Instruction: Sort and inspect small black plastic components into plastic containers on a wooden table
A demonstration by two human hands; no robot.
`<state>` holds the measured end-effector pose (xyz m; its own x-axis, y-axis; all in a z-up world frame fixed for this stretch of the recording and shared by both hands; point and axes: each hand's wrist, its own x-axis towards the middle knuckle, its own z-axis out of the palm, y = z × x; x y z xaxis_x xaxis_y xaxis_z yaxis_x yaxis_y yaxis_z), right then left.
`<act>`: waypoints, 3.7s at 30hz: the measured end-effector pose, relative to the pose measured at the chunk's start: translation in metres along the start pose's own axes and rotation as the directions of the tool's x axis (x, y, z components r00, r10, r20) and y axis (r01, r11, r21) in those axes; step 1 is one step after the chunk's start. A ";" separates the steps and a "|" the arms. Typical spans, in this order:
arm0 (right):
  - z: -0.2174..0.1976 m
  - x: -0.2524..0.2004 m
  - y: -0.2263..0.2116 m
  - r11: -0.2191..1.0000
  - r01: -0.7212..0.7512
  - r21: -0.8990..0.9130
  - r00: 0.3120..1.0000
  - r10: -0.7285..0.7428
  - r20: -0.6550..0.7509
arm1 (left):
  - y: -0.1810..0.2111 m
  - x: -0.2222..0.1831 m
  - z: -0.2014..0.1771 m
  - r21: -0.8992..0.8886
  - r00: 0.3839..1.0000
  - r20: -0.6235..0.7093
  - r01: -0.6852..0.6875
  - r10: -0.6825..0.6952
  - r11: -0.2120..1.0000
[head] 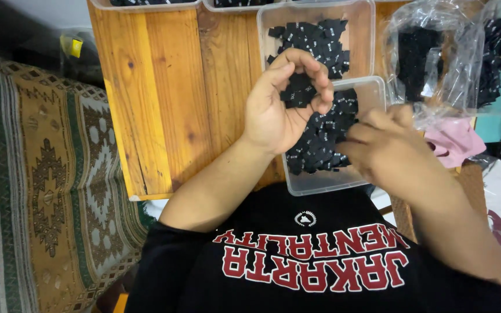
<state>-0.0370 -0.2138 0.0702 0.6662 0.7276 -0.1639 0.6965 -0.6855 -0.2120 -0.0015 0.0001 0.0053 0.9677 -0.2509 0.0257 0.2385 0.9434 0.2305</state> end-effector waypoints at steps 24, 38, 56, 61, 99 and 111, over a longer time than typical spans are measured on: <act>0.014 0.024 0.004 0.981 0.137 0.139 0.983 -0.151 0.100 | 0.002 -0.001 0.001 0.064 0.999 0.025 -0.031 0.030 0.997; -0.003 0.024 0.009 0.798 0.133 0.588 0.990 -0.131 -0.046 | 0.001 -0.001 0.001 0.081 1.000 0.006 -0.005 0.004 0.997; -0.026 0.028 -0.002 0.871 0.169 0.461 0.915 0.035 -0.401 | 0.003 -0.003 0.008 0.207 0.997 0.014 0.075 -0.080 0.975; -0.015 0.044 -0.007 0.931 0.169 0.323 0.889 -0.002 -0.459 | -0.003 0.000 0.005 0.308 0.988 -0.141 0.110 -0.069 0.945; 0.056 -0.005 -0.003 0.978 -0.010 0.209 0.855 0.117 -0.506 | 0.024 0.067 0.002 0.480 0.986 -0.005 -0.143 0.165 0.866; 0.057 -0.012 0.008 0.948 0.061 0.311 0.889 0.090 -0.448 | 0.036 0.034 0.039 0.976 0.970 0.212 -0.217 -0.116 -0.032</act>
<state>-0.0544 -0.2259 0.0159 0.7745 0.5734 0.2673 0.6184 -0.5972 -0.5109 0.0370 0.0170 0.0524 0.8940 -0.3989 0.2042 -0.2975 -0.1875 0.9361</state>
